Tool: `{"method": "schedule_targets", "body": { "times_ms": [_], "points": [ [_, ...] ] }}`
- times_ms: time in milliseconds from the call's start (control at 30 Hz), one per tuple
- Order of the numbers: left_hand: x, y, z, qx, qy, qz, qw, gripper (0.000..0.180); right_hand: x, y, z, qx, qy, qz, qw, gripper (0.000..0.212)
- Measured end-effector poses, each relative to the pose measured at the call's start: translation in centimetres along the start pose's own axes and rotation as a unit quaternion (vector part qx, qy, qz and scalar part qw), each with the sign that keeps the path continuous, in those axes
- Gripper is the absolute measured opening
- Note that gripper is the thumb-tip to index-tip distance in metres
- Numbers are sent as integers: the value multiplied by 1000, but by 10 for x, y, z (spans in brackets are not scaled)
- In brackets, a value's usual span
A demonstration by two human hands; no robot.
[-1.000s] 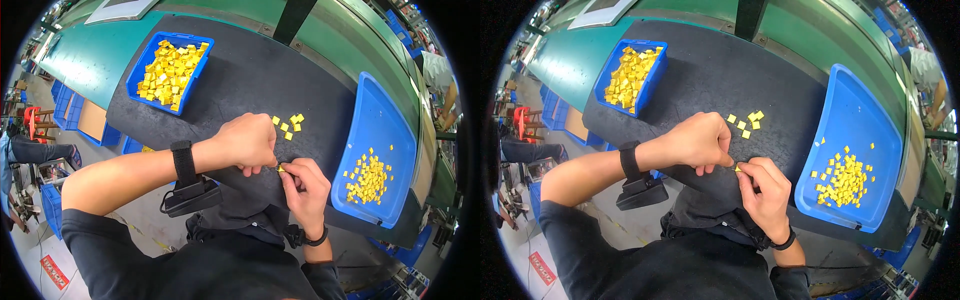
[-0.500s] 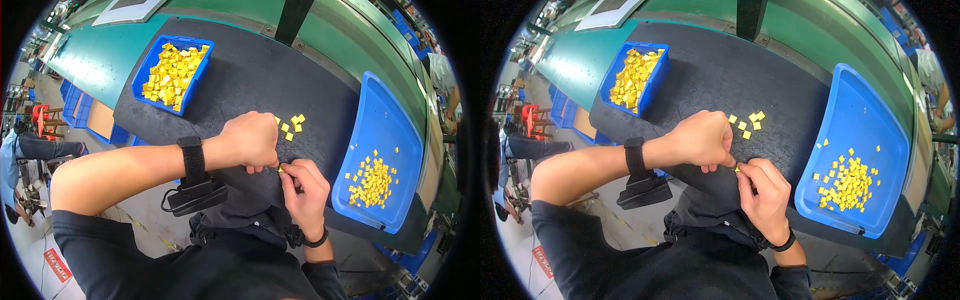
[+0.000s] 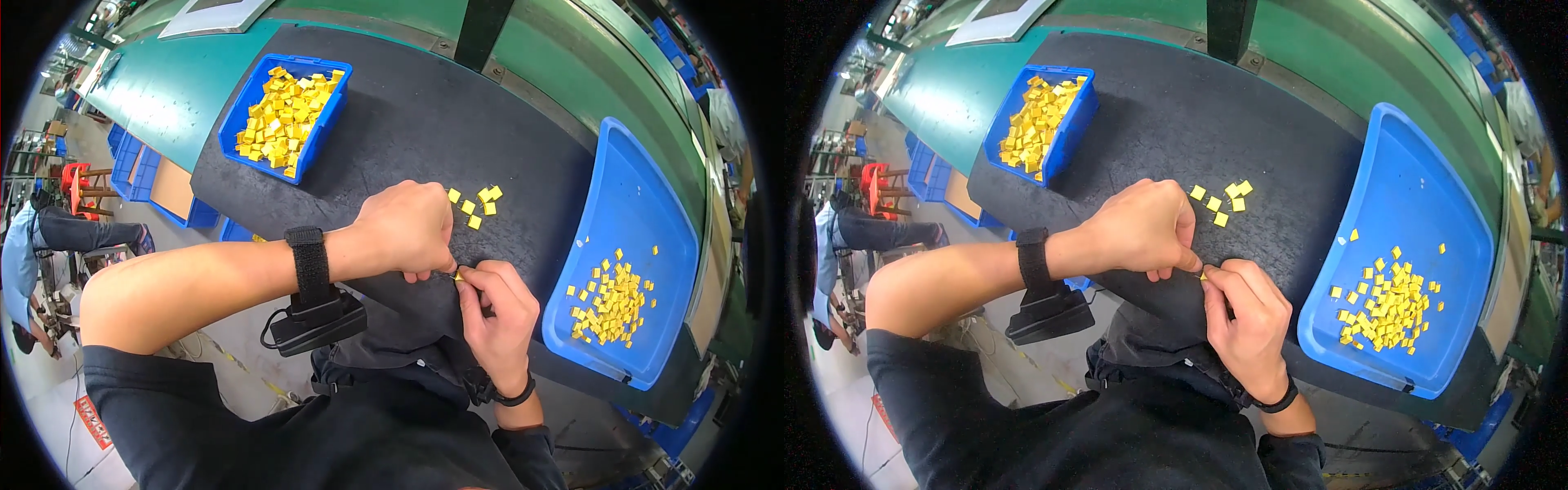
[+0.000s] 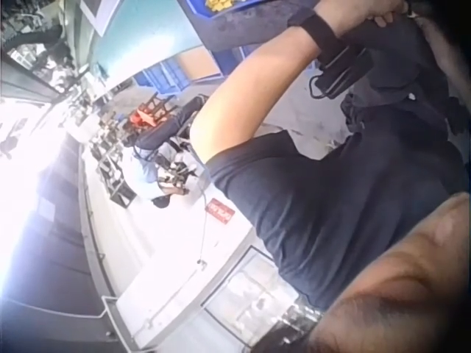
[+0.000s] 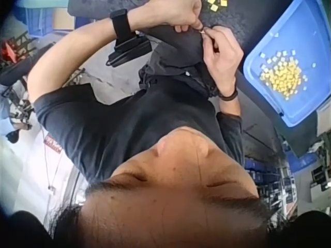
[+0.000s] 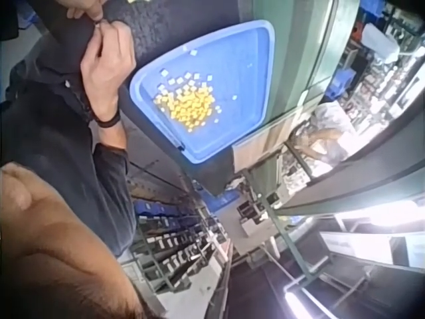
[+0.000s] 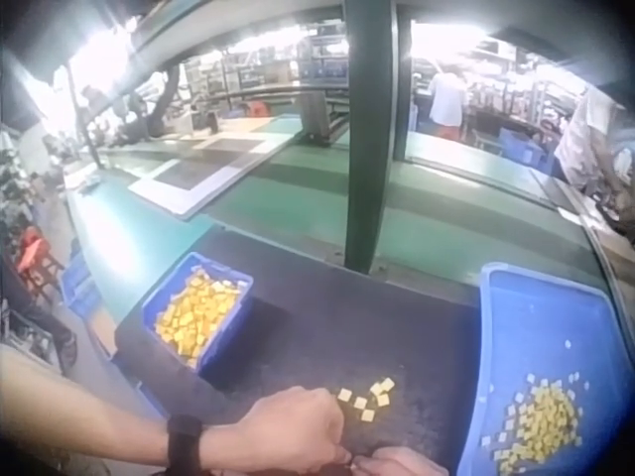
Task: The person picks up yellow components from a blue bin, joins them together by hand on a black mat, and places the assembled pieces into a blue tray.
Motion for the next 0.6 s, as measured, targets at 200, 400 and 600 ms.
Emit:
{"method": "schedule_targets", "body": {
  "times_ms": [200, 400, 600],
  "points": [
    [0, 3, -2, -15, -12, -4, 1000, 26, 0, -1, 0, 2, 4, -6, 1000, 18],
    [0, 0, -1, -4, -12, -11, 1000, 24, 0, -1, -1, 5, 6, -9, 1000, 17],
    [0, 0, -1, 0, -6, -9, 1000, 21, 0, 1, 0, 6, 5, -6, 1000, 17]
  ]
}}
Point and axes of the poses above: each hand's wrist, its own x-axis towards the middle knuckle, its own z-axis out of the back of the hand, y = z × x, the point moved 3 cm from there along x, towards the middle knuckle, and after that the axes turned 11 degrees about -z, right-handed, at the moved point
